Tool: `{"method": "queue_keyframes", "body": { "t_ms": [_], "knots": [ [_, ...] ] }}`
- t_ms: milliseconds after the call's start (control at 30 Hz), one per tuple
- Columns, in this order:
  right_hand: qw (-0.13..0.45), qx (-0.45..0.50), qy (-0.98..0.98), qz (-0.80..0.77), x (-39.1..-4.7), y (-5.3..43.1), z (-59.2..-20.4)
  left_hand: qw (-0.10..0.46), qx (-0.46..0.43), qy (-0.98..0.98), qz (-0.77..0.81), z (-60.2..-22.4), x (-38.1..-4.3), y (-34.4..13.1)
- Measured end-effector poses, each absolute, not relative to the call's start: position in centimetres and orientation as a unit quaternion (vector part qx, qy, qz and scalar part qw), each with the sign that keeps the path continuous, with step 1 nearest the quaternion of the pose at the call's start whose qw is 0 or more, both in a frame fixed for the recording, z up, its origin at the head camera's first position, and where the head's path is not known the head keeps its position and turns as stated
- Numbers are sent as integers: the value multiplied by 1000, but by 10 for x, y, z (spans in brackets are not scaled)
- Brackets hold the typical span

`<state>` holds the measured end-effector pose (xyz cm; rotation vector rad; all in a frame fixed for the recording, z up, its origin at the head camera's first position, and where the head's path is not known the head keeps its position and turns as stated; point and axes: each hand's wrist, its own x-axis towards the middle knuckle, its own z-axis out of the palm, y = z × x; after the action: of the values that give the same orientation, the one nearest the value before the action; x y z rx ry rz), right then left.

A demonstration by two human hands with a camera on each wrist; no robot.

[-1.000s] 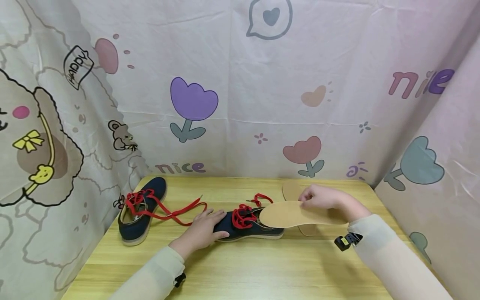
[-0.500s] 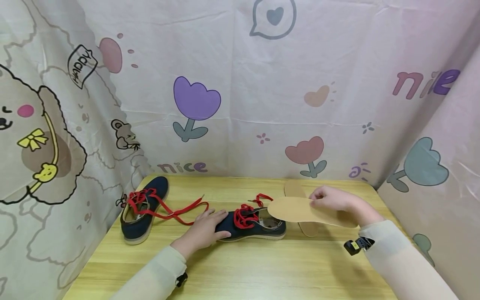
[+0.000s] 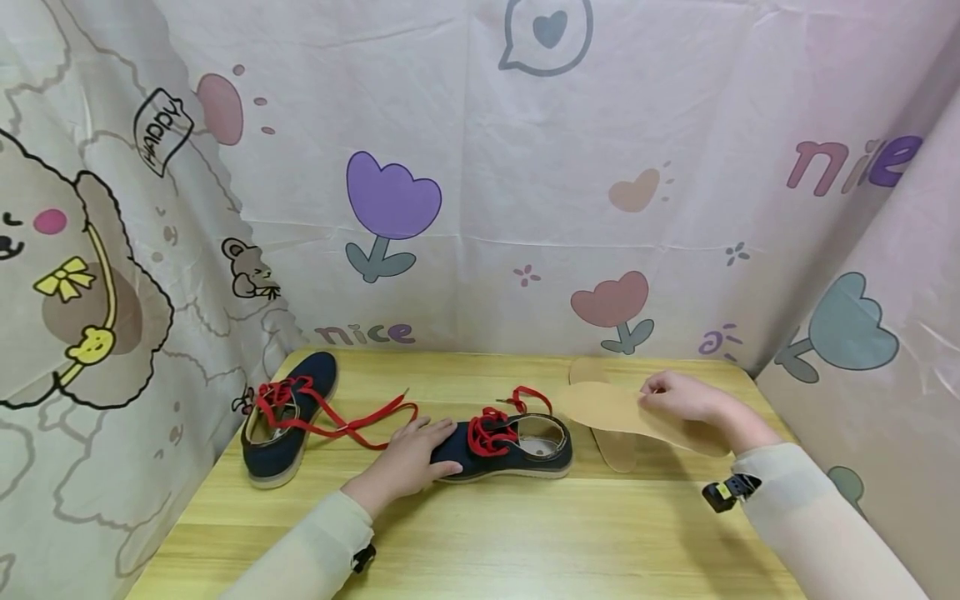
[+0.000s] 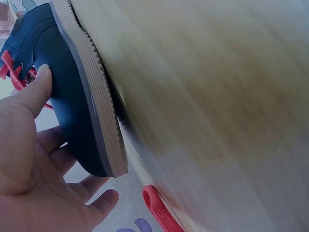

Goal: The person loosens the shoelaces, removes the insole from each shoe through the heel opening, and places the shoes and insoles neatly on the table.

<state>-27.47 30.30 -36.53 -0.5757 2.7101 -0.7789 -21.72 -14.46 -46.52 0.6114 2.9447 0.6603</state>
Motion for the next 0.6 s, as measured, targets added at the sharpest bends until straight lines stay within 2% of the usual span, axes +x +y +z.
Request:
{"method": "queue_keyframes", "body": {
  "t_ms": [600],
  "knots": [
    [63, -134, 946, -288, -286, 329, -380, 32, 199, 955, 216, -468, -219, -145]
  ]
}}
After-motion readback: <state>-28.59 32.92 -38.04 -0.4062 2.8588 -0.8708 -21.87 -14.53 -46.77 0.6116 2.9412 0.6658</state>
